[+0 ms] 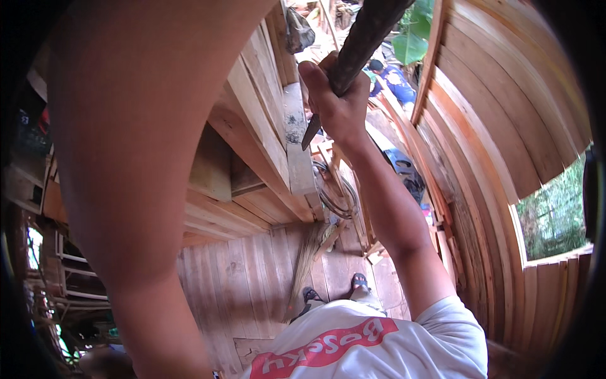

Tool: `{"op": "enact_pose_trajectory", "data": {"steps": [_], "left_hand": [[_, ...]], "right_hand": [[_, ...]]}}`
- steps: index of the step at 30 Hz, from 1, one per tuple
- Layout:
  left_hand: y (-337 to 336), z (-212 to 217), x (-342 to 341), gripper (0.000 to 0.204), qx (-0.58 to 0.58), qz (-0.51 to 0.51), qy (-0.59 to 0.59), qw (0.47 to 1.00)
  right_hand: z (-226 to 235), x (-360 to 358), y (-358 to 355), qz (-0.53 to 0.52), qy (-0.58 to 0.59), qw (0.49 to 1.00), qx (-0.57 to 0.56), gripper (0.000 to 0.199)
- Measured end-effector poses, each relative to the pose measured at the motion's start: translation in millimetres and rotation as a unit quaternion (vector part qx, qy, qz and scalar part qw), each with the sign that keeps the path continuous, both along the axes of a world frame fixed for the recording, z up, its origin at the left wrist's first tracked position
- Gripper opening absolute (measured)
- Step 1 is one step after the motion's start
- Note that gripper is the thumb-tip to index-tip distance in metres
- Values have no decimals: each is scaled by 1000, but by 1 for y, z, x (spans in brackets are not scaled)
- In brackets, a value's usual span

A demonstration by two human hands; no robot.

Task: The person uses a metal rebar to pry apart wooden planks and beams in a wooden structure. They then use a hammer to strike and break the wood further. The person removes loose pieces of wood and debris from the area.

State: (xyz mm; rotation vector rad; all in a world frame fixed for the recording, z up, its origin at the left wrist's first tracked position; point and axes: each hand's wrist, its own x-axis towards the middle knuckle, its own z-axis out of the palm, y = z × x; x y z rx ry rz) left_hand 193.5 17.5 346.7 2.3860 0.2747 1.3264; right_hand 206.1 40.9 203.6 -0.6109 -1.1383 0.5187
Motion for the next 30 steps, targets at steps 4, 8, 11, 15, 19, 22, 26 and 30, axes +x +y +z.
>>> {"op": "enact_pose_trajectory", "data": {"steps": [4,8,11,15,19,22,26,30], "left_hand": [[7,7,-24,11,22,66,11,997],[21,-1,-27,10,24,60,-36,997],[20,-6,-64,10,28,116,-41,992],[25,-4,-107,2,87,153,-48,983],[-4,-7,-125,3,78,183,-32,980],[-10,-7,-133,5,99,178,-31,979],[-4,-17,-144,7,42,138,-77,987],[-14,-22,-129,9,-31,142,-122,982]], "right_hand": [[1,-27,34,44,-7,999,11,34],[-85,-27,72,20,-40,996,-80,34],[-99,-49,97,35,-139,988,-50,34],[-31,-57,53,145,-171,973,-60,44],[12,-75,23,164,-97,980,58,27],[11,-83,25,118,-119,985,32,20],[13,-89,17,93,-118,986,71,16],[11,-76,25,94,-172,977,85,18]]}}
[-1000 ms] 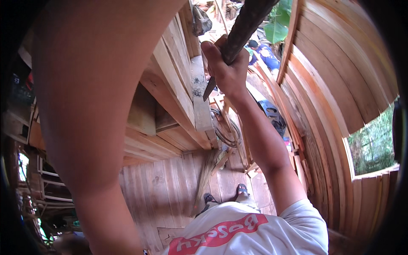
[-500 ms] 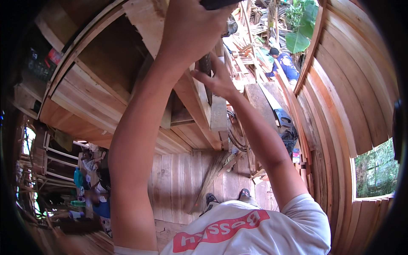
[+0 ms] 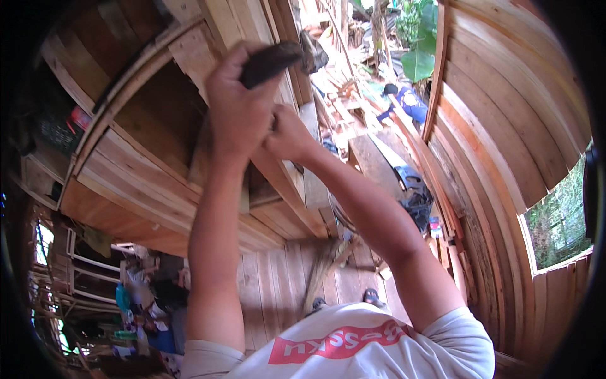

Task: The person uses a metal rebar to pry apart wooden planks and beams in a wooden structure. They then use a hammer to strike and break the wood further. The person removes loose pieces of wood and debris from the area.

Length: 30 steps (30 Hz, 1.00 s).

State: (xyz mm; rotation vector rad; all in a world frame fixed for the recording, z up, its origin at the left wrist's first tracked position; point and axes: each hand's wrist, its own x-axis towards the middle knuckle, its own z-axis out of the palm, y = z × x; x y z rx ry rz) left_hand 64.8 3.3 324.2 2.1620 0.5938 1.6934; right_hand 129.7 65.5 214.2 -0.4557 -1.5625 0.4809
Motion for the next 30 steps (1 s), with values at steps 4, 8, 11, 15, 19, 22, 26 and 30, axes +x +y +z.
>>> {"op": "enact_pose_trajectory", "data": {"steps": [4,8,11,15,19,22,26,30], "left_hand": [[-21,-27,48,20,-56,-1,59,997],[-64,-72,68,41,61,-68,195,976],[-103,-109,60,46,156,-95,214,960],[-148,-153,48,31,179,-157,234,943],[-189,-187,37,28,197,-179,268,926],[-215,-228,31,30,190,-229,311,902],[-242,-272,2,43,129,-255,431,856],[-238,-305,-48,71,-42,-277,366,887]], "right_hand": [[-40,25,-16,-12,-41,998,-43,21],[-70,67,-73,-17,-83,993,-88,25],[-95,76,-115,-30,-126,984,-125,29],[-140,91,-165,65,-68,948,-305,66],[-187,111,-209,341,249,698,-578,56],[-177,87,-234,402,330,617,-590,44],[-228,51,-251,321,265,605,-679,28],[-388,51,-290,53,-87,831,-547,18]]}}
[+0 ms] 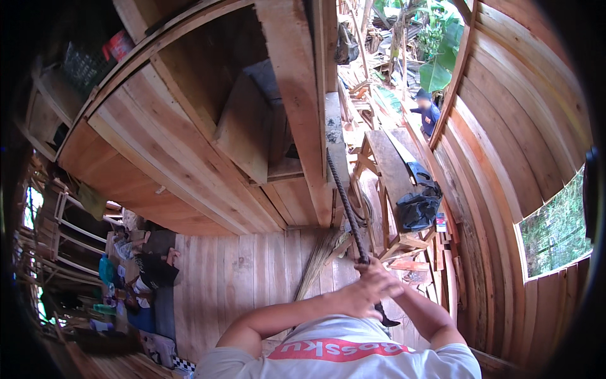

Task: The person uses a metal rebar to pry apart wooden planks and beams in a wooden structure. They then use a hammer to strike and break the wood further. The person removes loose pieces of wood and debris from the area.

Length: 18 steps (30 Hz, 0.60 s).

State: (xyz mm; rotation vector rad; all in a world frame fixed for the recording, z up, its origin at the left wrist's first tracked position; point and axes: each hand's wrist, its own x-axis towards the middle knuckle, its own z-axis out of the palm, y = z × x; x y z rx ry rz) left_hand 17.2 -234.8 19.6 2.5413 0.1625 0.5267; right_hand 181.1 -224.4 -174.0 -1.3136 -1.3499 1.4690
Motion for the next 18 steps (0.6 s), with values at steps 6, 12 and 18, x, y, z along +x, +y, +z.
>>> {"op": "enact_pose_trajectory", "data": {"steps": [6,12,18], "left_hand": [[45,-88,-106,62,-466,380,-144,786],[45,-99,-83,58,-759,291,-115,571],[2,-50,-46,34,-736,117,-262,613]], "right_hand": [[78,-76,-71,-96,-89,974,-186,16],[101,-76,-183,-167,-146,972,-76,14],[138,-83,-227,-185,-215,955,-83,15]]}}
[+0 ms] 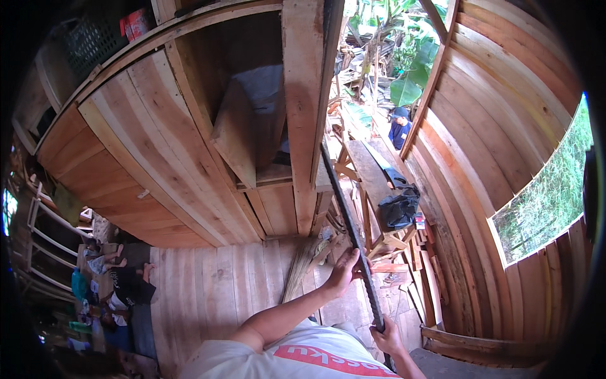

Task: The person uses a metal rebar to pry apart wooden planks and beams in a wooden structure. They then use a hammer to strike and break the wood further. The person removes loose pieces of wood and debris from the area.

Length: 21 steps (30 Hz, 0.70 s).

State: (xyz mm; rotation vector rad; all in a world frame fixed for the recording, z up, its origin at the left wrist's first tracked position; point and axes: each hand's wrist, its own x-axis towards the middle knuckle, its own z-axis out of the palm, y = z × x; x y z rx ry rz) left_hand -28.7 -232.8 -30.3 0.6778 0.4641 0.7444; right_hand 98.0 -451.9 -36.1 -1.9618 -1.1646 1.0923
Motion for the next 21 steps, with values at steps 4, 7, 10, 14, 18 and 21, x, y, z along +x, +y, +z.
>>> {"op": "enact_pose_trajectory", "data": {"steps": [4,7,10,14,18,21], "left_hand": [[19,18,11,35,58,115,-3,992],[68,21,16,35,63,154,22,986],[99,36,22,31,-31,209,-9,977],[105,20,-1,31,41,184,69,980],[112,14,-41,31,64,165,114,978],[117,22,-68,34,80,136,149,976]], "right_hand": [[13,-8,30,2,65,995,74,15],[21,-24,74,12,55,993,106,17],[-24,-32,117,-3,56,987,149,23],[-41,-84,124,-31,89,967,237,23],[-62,-146,135,-64,185,959,203,20],[-63,-187,144,-49,125,958,255,21]]}}
